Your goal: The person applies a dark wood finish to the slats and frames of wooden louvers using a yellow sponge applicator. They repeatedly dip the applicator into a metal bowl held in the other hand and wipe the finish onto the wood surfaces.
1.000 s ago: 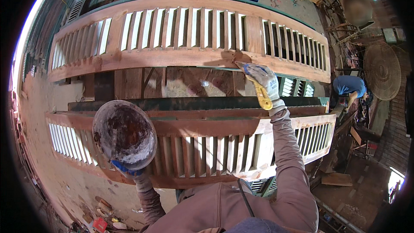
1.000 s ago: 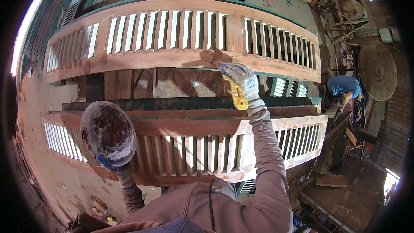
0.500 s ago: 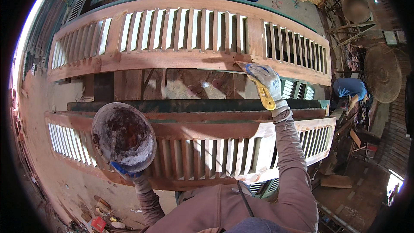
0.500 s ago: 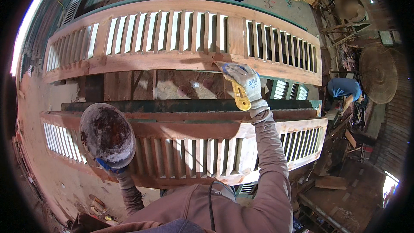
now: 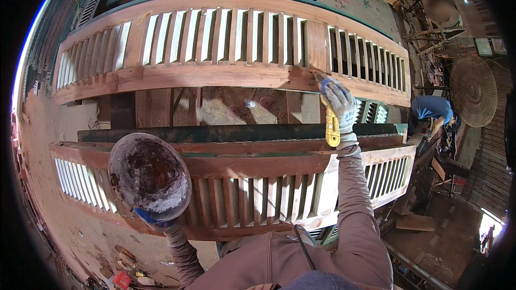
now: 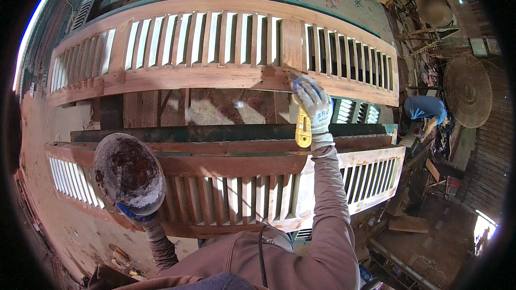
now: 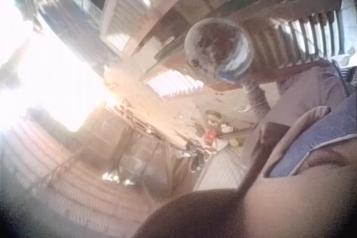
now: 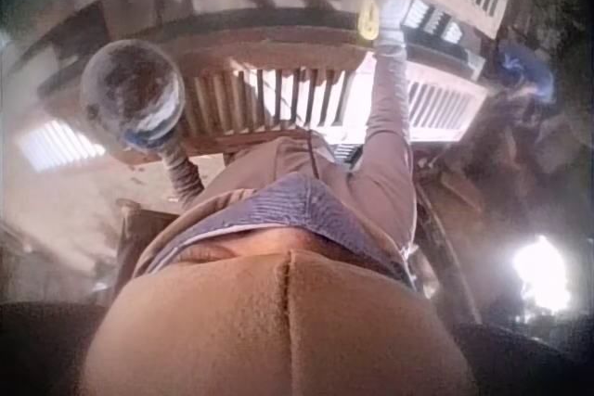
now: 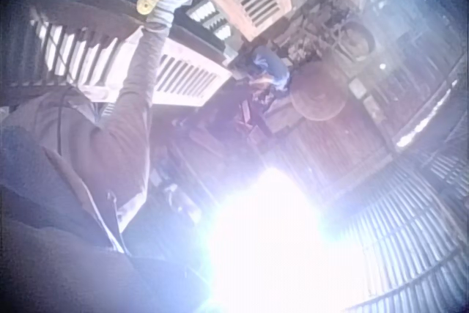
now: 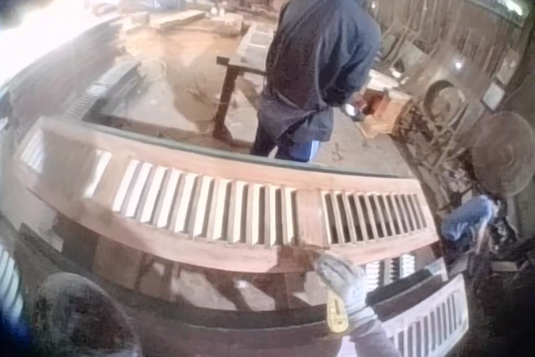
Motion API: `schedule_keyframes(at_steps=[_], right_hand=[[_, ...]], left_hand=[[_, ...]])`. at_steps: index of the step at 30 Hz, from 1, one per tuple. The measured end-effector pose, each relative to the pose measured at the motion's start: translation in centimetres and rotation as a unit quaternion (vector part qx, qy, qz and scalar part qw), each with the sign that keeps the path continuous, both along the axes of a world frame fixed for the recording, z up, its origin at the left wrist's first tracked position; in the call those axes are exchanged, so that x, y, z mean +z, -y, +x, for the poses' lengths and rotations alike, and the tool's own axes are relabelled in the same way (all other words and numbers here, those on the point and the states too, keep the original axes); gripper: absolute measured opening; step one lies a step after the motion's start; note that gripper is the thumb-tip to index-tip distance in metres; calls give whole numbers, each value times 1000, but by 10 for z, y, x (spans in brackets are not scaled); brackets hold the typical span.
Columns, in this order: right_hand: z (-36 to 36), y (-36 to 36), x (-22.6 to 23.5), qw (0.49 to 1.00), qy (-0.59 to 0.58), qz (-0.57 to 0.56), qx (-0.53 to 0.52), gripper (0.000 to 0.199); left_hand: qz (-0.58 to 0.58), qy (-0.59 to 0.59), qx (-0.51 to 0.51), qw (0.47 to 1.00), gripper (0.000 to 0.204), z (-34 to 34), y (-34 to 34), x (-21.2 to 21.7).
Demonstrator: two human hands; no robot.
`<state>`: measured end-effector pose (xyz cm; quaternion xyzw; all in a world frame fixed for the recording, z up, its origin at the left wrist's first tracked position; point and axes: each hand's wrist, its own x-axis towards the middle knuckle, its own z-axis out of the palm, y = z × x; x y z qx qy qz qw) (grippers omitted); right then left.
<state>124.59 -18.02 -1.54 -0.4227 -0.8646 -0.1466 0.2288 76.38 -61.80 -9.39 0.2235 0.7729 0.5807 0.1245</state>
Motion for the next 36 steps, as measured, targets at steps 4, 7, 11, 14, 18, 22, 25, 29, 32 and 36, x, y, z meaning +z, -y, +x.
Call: schedule_keyframes(at_steps=[4,7,11,14,18,22,25,29,32,36], right_hand=[[16,-4,-15,996,58,-22,-62,33],[0,12,-21,982,150,-53,-106,25],[7,24,-11,979,162,-45,-115,28],[-4,13,22,983,20,-118,-139,72],[-6,-1,21,987,10,-135,-92,42],[-8,9,18,988,-38,-146,-36,39],[-7,10,40,980,-77,-171,-65,38],[29,-10,-1,991,74,-74,-88,37],[-9,10,11,982,83,-114,-127,35],[0,23,43,980,-61,-176,-71,37]], left_hand=[[33,16,-27,999,82,-5,7,-3],[49,21,-55,997,80,-7,8,-3],[93,84,-28,992,70,-25,31,-23],[53,172,64,982,63,-28,28,-23],[95,180,24,979,62,-27,9,-20],[81,100,-14,992,61,-41,39,-31],[11,132,47,990,62,-32,15,-22],[41,179,73,980,63,-6,-40,29],[54,131,27,989,64,-19,-8,8],[59,121,15,991,64,-21,0,2]])
